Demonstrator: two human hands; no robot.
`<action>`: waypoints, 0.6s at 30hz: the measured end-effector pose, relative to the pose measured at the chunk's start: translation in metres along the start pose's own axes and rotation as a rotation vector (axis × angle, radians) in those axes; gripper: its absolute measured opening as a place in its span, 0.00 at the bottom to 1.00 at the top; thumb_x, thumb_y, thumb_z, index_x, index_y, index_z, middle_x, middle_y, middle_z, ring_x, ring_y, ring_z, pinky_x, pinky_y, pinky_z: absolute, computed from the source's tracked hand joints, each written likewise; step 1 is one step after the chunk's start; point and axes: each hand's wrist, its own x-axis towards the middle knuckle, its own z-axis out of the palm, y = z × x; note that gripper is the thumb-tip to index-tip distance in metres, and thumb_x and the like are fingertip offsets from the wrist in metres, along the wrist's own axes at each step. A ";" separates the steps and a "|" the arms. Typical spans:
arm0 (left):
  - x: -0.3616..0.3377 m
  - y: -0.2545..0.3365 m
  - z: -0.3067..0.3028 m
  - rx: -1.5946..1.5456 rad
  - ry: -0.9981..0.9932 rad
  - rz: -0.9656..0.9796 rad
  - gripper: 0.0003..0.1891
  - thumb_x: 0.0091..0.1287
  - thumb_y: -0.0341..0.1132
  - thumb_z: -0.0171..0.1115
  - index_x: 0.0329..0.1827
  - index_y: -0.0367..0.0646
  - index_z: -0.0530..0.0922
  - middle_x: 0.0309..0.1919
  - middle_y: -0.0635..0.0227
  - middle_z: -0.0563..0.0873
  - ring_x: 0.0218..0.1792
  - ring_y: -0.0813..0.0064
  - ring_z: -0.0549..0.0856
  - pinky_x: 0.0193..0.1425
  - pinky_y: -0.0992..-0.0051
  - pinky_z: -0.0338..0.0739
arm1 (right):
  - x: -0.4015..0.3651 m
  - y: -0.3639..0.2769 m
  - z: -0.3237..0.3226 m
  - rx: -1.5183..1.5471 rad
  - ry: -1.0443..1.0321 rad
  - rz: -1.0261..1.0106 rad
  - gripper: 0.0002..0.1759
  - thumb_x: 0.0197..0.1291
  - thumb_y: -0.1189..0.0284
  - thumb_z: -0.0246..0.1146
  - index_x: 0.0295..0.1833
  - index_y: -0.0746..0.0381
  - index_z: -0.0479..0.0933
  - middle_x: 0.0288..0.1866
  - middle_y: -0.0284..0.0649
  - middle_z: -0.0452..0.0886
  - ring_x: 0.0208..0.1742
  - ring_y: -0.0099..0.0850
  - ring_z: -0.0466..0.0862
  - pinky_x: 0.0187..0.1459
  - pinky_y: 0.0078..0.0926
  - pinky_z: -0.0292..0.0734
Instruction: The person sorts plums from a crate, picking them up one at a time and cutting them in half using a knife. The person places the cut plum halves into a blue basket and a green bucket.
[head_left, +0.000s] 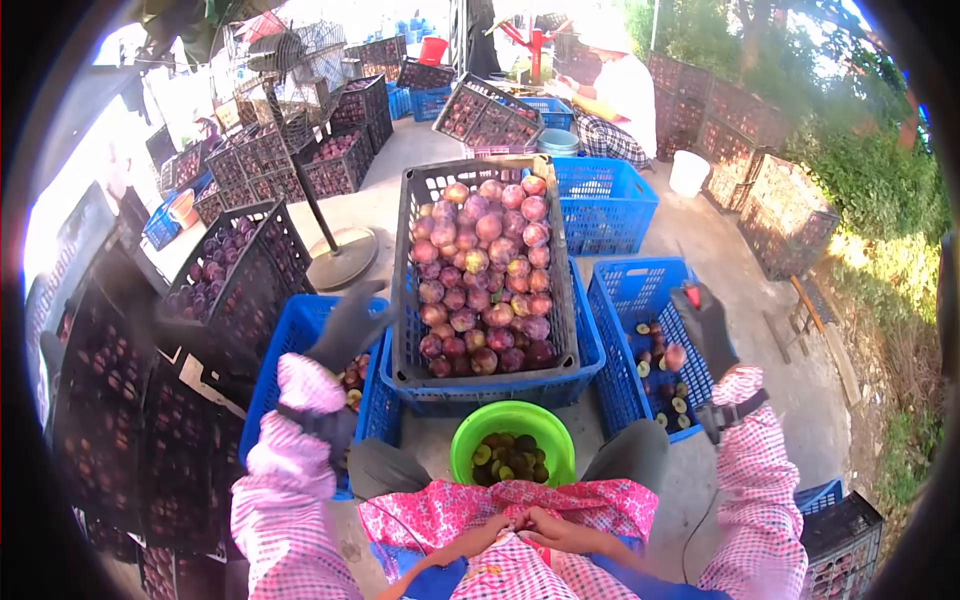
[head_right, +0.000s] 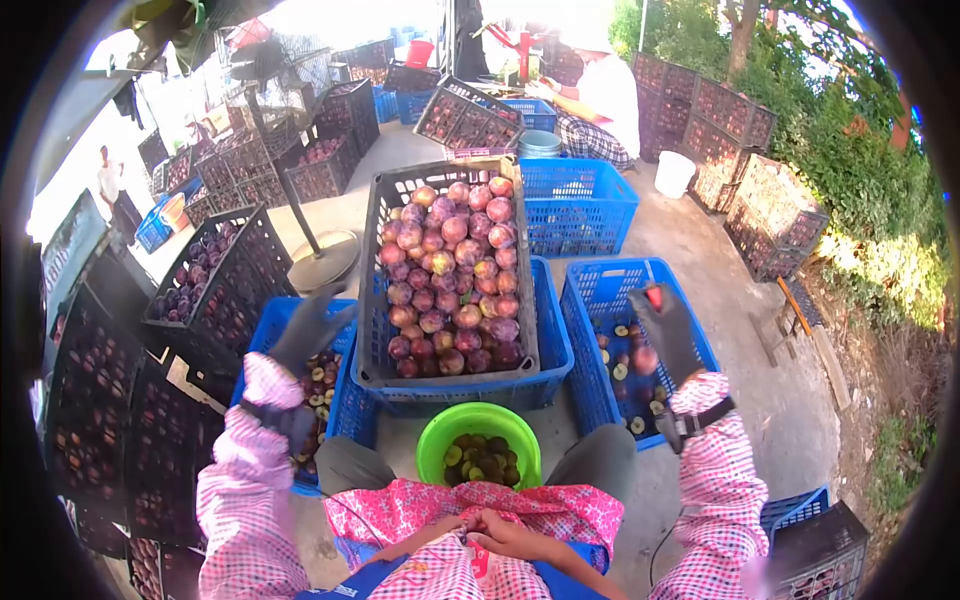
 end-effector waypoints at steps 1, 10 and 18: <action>0.020 0.011 0.023 -0.053 0.015 0.065 0.30 0.65 0.50 0.66 0.63 0.37 0.77 0.54 0.45 0.83 0.58 0.50 0.82 0.64 0.58 0.74 | 0.000 -0.003 0.017 0.015 0.076 0.043 0.24 0.63 0.53 0.68 0.45 0.66 0.79 0.34 0.43 0.83 0.35 0.31 0.82 0.40 0.34 0.78; 0.142 0.022 0.131 0.452 0.061 -0.193 0.33 0.61 0.37 0.57 0.74 0.51 0.64 0.71 0.49 0.69 0.53 0.47 0.85 0.48 0.45 0.80 | -0.026 0.009 0.208 -0.041 0.118 0.077 0.33 0.57 0.46 0.70 0.49 0.66 0.74 0.38 0.54 0.82 0.39 0.55 0.82 0.40 0.48 0.76; 0.175 -0.022 0.144 0.583 0.035 -0.013 0.27 0.61 0.37 0.61 0.66 0.50 0.71 0.65 0.53 0.74 0.53 0.49 0.84 0.50 0.48 0.80 | -0.029 -0.008 0.212 -0.066 0.149 0.095 0.24 0.54 0.56 0.71 0.46 0.63 0.76 0.38 0.53 0.82 0.40 0.57 0.82 0.40 0.50 0.76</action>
